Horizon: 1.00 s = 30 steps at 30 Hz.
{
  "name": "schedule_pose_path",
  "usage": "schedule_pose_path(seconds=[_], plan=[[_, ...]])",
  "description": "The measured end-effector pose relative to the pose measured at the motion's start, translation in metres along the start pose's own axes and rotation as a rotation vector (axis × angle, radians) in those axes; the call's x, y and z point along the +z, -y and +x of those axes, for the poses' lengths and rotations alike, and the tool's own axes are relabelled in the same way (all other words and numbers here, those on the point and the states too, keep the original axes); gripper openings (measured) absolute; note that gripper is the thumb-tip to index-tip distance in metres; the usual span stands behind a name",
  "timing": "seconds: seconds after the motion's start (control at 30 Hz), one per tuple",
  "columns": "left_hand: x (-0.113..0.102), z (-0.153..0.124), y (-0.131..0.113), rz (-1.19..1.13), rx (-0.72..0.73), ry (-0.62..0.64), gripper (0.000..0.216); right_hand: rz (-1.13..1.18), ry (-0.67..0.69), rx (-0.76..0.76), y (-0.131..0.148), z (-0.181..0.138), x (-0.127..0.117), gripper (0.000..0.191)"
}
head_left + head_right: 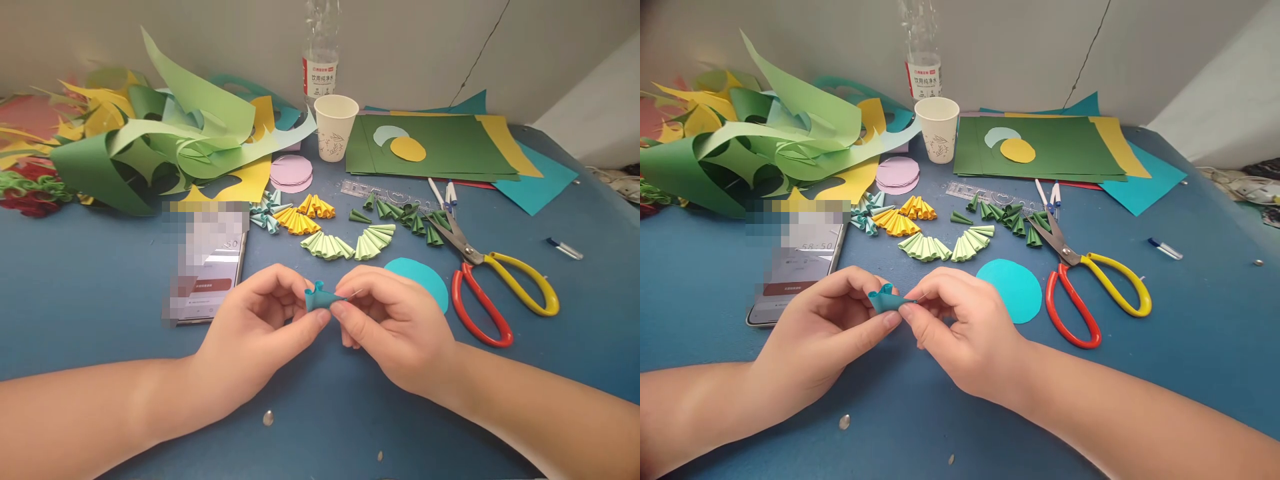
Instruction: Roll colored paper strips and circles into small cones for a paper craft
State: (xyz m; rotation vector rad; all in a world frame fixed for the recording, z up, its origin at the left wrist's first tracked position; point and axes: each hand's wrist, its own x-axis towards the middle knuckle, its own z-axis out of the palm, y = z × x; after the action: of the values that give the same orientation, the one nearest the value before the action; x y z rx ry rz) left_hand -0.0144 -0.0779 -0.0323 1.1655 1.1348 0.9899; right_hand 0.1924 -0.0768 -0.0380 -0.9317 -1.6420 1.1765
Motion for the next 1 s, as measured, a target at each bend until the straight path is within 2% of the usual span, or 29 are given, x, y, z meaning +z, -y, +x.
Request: schedule_pose_path(seconds=[0.2,0.53,0.8,1.0], plan=[[0.0013,-0.0004,-0.0026,0.004,0.006,-0.014,0.025,0.036,0.012,0.102,0.0031,-0.0007,0.0006,0.013],[0.0007,-0.0008,-0.0021,0.029,-0.004,-0.042,0.025,0.087,0.033,0.131,0.0003,0.0025,0.0004,0.012],[0.0007,0.0005,-0.0024,-0.012,-0.018,-0.025,0.028,0.093,0.014,0.062,-0.0036,0.0003,0.0020,0.008],[0.0017,0.0007,-0.0039,-0.018,-0.026,-0.011,0.028,0.239,0.006,0.188,-0.0020,0.0003,0.0044,0.015]])
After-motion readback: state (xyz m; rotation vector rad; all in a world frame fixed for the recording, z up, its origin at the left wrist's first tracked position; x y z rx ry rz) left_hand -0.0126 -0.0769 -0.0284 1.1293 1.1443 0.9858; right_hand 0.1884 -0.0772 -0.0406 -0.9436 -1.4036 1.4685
